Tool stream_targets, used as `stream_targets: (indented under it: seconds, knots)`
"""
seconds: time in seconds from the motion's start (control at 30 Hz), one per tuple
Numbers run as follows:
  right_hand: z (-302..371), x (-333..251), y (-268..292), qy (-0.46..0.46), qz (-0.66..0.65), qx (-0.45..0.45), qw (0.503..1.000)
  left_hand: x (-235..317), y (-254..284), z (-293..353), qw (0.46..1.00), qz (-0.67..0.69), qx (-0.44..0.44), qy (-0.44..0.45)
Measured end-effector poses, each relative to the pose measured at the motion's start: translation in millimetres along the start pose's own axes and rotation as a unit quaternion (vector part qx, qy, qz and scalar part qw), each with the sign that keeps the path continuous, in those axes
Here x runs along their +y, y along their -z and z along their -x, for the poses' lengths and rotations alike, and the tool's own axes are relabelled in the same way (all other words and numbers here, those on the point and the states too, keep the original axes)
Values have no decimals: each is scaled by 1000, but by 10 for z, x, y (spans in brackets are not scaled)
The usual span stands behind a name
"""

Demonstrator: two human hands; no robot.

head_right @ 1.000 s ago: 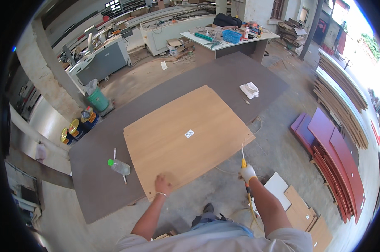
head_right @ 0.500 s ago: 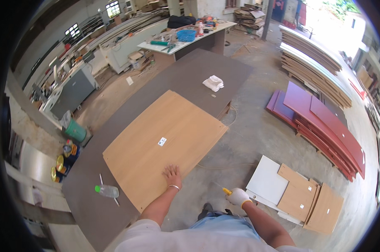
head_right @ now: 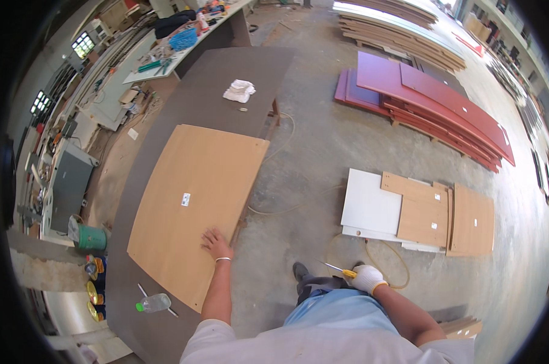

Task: The person repeatedly picks up flat wooden panels from the floor, uses a yellow-handled tool to work on pre-drilled holes, and places the panels onto a workbench. The person handles multiple panels one at a time throughout the clip.

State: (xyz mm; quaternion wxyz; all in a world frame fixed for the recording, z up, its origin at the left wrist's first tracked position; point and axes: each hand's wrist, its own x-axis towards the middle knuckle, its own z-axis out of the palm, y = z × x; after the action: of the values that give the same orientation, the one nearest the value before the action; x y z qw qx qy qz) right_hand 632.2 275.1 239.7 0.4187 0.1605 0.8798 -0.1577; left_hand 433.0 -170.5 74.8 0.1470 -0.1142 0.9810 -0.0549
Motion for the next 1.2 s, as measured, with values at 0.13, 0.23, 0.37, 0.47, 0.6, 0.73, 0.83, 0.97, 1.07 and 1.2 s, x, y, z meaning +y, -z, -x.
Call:
stream_targets:
  seconds: [0.13, 0.23, 0.37, 0.47, 0.6, 0.73, 0.83, 0.97, 1.07, 1.2]
  knots:
    - [113, 467, -241, -32, -23, -4, 999, 9, 51, -33, 999, 44, 3, -11]
    - [102, 551, -291, -33, -33, -5, 999, 34, 37, -79, 997, 58, -32, 41]
    - [151, 586, -92, -27, -54, 29, 998, 94, -39, -198, 997, 10, 1, 79]
    - [212, 890, -115, -61, -82, 59, 993, 190, -17, -331, 997, 3, -4, 72]
    - [419, 1374, -382, -89, -70, 41, 993, 111, -110, -449, 996, -17, 1, 86]
    - [479, 1890, -976, -143, -78, 10, 987, 66, -279, -524, 992, -42, 14, 117]
    - [575, 1879, -1089, -112, -164, 5, 980, 108, -164, -542, 983, -74, -22, 166]
    - [787, 2042, -950, -67, -320, 76, 942, 469, -162, -616, 965, -71, -54, 248]
    - [680, 2506, -1065, -41, -332, 106, 937, 1149, -317, -347, 943, -164, 62, 282]
    - [473, 3216, -1242, -37, -362, 122, 923, 1924, -892, 130, 934, 313, -150, -85]
